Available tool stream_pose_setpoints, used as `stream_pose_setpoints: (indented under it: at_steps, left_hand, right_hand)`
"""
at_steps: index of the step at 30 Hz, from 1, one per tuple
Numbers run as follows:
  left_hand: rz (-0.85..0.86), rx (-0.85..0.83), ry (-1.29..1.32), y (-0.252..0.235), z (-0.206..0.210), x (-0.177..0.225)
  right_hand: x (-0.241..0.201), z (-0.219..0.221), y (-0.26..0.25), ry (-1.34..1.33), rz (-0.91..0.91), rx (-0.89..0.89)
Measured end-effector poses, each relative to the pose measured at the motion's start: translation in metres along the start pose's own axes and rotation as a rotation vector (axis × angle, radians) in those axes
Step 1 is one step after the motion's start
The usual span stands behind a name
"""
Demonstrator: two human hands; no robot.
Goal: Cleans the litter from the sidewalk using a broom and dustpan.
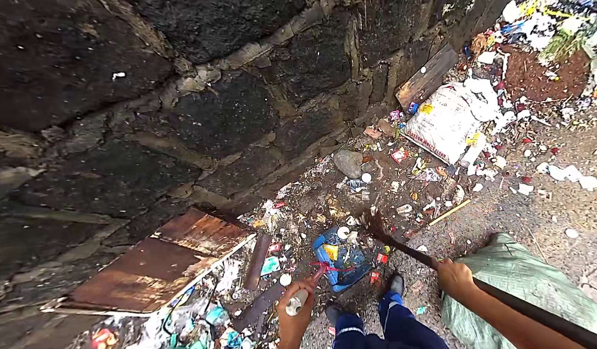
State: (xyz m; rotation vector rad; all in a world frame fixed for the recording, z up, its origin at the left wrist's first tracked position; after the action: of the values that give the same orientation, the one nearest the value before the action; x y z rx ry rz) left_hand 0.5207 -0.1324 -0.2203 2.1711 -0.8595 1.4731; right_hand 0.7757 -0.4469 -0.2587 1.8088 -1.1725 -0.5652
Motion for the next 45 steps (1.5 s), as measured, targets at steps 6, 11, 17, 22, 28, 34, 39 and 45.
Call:
stream_pose_setpoints:
  at_steps: [6,11,17,22,28,34,39,45]
  left_hand:
    - [-0.016,-0.099,-0.035,0.000,0.009,0.008]
    - [-0.013,-0.106,-0.022,-0.003,0.015,0.008]
    - [0.040,-0.095,-0.006,0.004,0.019,0.008]
    - [0.026,-0.100,0.000,0.014,0.017,0.001]
    - [0.012,-0.091,0.041,0.016,0.002,-0.007]
    - [0.042,-0.112,0.022,0.022,-0.001,-0.008]
    - [0.056,-0.106,0.076,0.030,-0.005,-0.011]
    - [0.019,0.065,0.126,0.025,-0.070,-0.030]
  right_hand:
    - [0.135,-0.019,0.078,-0.153,0.133,0.166]
    - [0.164,-0.025,0.050,-0.218,0.412,0.258]
    - [0.055,0.058,0.024,-0.230,0.334,0.039]
    - [0.075,0.076,0.078,-0.253,0.172,-0.050]
    - [0.157,0.063,0.134,-0.355,0.279,0.077]
    - [0.106,0.096,0.081,-0.338,0.560,0.049]
    - [-0.023,0.138,0.081,-0.304,0.349,-0.144]
    - [-0.059,0.130,0.106,-0.286,0.118,-0.219]
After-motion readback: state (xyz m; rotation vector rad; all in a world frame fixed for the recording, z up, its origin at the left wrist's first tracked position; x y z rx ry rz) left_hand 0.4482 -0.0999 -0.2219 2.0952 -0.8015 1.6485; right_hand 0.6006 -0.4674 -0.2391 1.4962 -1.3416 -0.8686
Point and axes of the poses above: each hand's wrist, its own y-axis away from the middle knuckle, its own z-axis out of the palm, x = y × z, the point moved 6 cm from there along -y, towards the middle knuckle, and after that the axes turned 2 degrees about x, right-handed, at the moved point
